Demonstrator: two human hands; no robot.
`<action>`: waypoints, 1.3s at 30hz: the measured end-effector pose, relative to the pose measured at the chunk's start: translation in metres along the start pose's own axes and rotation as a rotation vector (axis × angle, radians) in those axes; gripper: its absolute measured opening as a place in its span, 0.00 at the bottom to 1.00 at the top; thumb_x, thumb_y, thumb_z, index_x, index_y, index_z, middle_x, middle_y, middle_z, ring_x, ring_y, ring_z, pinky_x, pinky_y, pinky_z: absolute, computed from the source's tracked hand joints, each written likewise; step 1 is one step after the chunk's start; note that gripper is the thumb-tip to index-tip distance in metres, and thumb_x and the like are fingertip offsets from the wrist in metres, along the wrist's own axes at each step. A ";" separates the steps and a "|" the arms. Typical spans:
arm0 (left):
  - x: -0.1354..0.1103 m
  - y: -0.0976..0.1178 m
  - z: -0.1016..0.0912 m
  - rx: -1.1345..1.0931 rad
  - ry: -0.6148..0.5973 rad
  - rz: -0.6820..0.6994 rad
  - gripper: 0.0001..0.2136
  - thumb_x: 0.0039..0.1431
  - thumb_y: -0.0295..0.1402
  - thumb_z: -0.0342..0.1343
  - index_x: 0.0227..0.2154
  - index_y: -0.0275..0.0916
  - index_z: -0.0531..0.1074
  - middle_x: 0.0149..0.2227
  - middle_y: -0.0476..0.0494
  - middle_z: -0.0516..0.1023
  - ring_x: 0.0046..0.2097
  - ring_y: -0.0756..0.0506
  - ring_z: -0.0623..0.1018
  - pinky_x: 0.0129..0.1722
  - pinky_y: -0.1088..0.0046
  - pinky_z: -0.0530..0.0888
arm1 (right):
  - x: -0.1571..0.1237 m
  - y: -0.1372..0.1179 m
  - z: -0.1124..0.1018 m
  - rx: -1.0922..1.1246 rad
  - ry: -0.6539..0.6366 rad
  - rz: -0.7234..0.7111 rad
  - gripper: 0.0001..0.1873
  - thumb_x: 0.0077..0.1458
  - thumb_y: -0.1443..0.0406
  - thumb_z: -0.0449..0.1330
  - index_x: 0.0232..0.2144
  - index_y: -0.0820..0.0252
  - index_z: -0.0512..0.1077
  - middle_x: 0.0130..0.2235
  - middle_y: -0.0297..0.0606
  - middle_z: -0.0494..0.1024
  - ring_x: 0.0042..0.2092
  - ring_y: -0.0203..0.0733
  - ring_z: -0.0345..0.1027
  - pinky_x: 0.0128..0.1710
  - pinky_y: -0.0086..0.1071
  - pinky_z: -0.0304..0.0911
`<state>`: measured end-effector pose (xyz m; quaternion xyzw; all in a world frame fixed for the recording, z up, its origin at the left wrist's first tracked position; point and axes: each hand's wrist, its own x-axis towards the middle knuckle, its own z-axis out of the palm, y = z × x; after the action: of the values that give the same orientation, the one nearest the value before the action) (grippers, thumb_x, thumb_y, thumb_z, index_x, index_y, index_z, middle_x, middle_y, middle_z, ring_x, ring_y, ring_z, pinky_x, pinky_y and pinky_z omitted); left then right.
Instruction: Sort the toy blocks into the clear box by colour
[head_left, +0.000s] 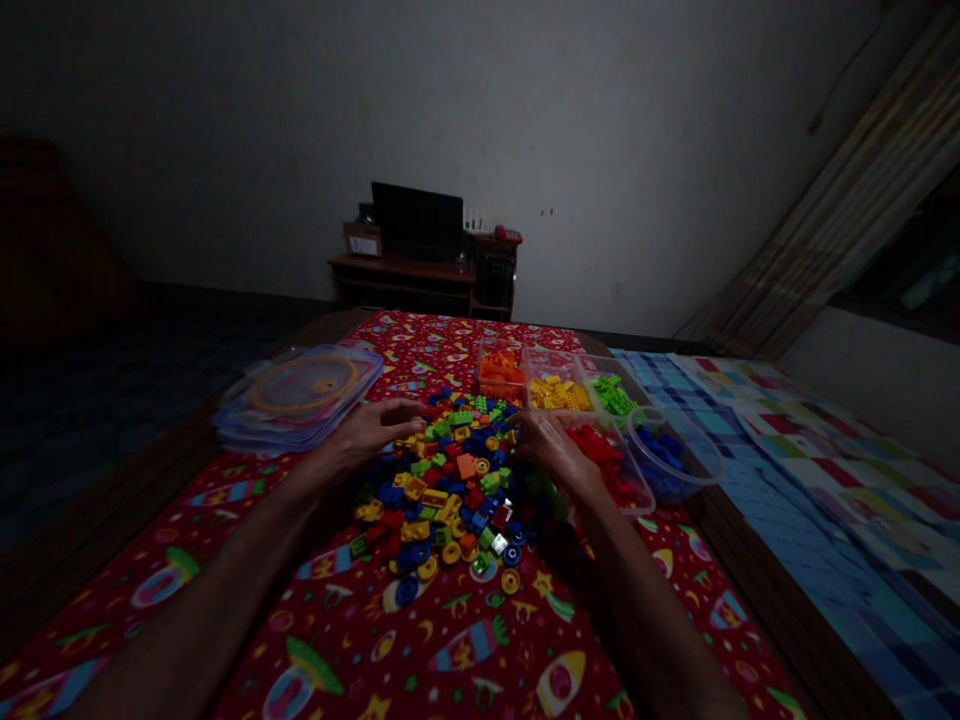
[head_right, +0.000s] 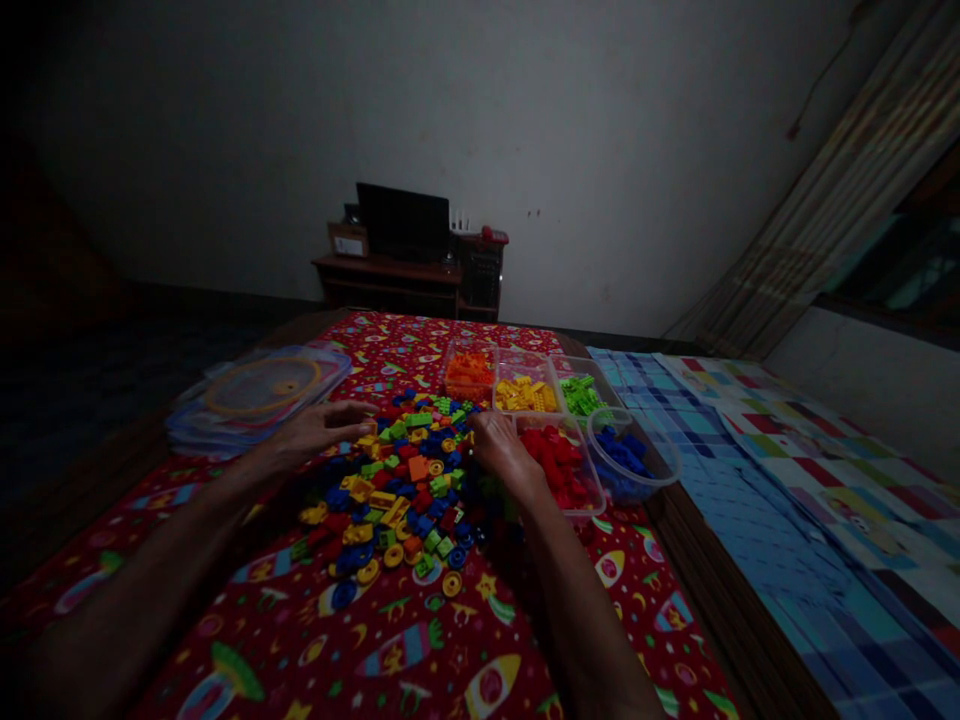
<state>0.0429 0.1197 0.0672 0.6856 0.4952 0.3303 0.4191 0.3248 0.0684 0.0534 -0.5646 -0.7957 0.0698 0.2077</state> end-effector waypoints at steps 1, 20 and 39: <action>-0.002 0.004 0.001 -0.011 -0.007 -0.011 0.28 0.34 0.52 0.64 0.38 0.39 0.76 0.40 0.41 0.82 0.44 0.37 0.78 0.43 0.64 0.75 | 0.001 -0.002 -0.005 0.051 -0.015 0.031 0.17 0.47 0.76 0.56 0.41 0.63 0.71 0.40 0.42 0.73 0.42 0.42 0.64 0.45 0.34 0.60; -0.004 0.005 0.017 -0.082 -0.058 0.000 0.29 0.34 0.53 0.65 0.38 0.39 0.77 0.40 0.41 0.81 0.44 0.36 0.79 0.41 0.63 0.76 | 0.001 -0.015 -0.017 -0.268 -0.202 0.066 0.08 0.56 0.66 0.56 0.32 0.64 0.74 0.32 0.43 0.75 0.34 0.41 0.67 0.33 0.31 0.57; -0.016 0.021 0.061 -0.389 -0.018 -0.024 0.25 0.33 0.39 0.67 0.39 0.38 0.74 0.28 0.51 0.76 0.30 0.47 0.77 0.29 0.74 0.73 | 0.008 -0.055 0.012 0.640 0.024 -0.009 0.21 0.61 0.61 0.49 0.52 0.61 0.69 0.44 0.42 0.77 0.44 0.43 0.69 0.43 0.34 0.63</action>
<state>0.0995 0.0860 0.0592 0.5887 0.4263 0.4084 0.5522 0.2699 0.0585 0.0635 -0.4680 -0.7333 0.3089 0.3844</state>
